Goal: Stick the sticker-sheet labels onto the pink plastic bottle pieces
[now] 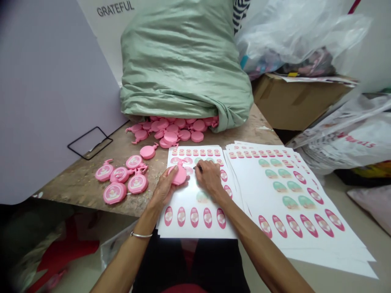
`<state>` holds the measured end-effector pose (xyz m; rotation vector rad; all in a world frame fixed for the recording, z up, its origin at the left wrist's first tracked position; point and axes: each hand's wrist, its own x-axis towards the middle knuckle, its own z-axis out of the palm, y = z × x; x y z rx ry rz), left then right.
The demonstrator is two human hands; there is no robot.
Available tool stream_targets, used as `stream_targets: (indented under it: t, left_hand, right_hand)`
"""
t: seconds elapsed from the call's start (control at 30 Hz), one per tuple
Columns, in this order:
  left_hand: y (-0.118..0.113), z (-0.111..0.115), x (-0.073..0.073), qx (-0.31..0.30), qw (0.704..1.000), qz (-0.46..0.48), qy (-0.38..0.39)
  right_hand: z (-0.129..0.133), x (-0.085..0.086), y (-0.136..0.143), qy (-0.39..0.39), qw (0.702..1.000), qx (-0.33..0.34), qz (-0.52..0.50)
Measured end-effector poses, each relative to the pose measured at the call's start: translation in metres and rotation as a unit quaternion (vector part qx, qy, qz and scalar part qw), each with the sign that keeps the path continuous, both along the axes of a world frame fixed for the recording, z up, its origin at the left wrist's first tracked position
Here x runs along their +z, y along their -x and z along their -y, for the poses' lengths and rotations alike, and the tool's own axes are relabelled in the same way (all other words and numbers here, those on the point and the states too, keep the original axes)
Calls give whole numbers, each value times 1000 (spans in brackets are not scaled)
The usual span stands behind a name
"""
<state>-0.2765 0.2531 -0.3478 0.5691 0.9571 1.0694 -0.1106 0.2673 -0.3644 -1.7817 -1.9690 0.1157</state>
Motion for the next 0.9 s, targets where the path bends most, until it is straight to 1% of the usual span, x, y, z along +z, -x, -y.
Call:
stream_targets:
  t: [0.23,0.37,0.47,0.53,0.57,0.63,0.77,0.83,0.9]
  left_hand:
    - [1,0,0,-9,1000,1,0]
    - [1,1,-2,-15,1000,4,-10]
    - [1,1,-3,-15,1000,1,-16]
    - [1,1,-4,-13,1000,-3,-19]
    - [0,2,-4,-10,1000,-6,-20]
    - [0,3,-4,-4,1000,-10,-25]
    - [0,5,-5,9,999,5,-42]
    - [0,6,-7,29,998,17,-52]
    - [0,7,-8,56,996,25,-60]
  right_hand:
    - [-2,-1,-2,12,999,5,-45]
    - [-3,0,0,20,999,-9,-33]
    - [-2,0,3,1,1000,-17,-8]
    - [-1,-1,4,-17,999,-22,-20]
    - [-1,-2,4,-16,999,-26,-44]
    - [-1,-3,4,9,993,-35,-114]
    - [-8,-4,2,69,969,-48,-233]
    - [-12,1,1,86,950,-43,-298]
    - [-15,8,-1,99,921,-45,-373]
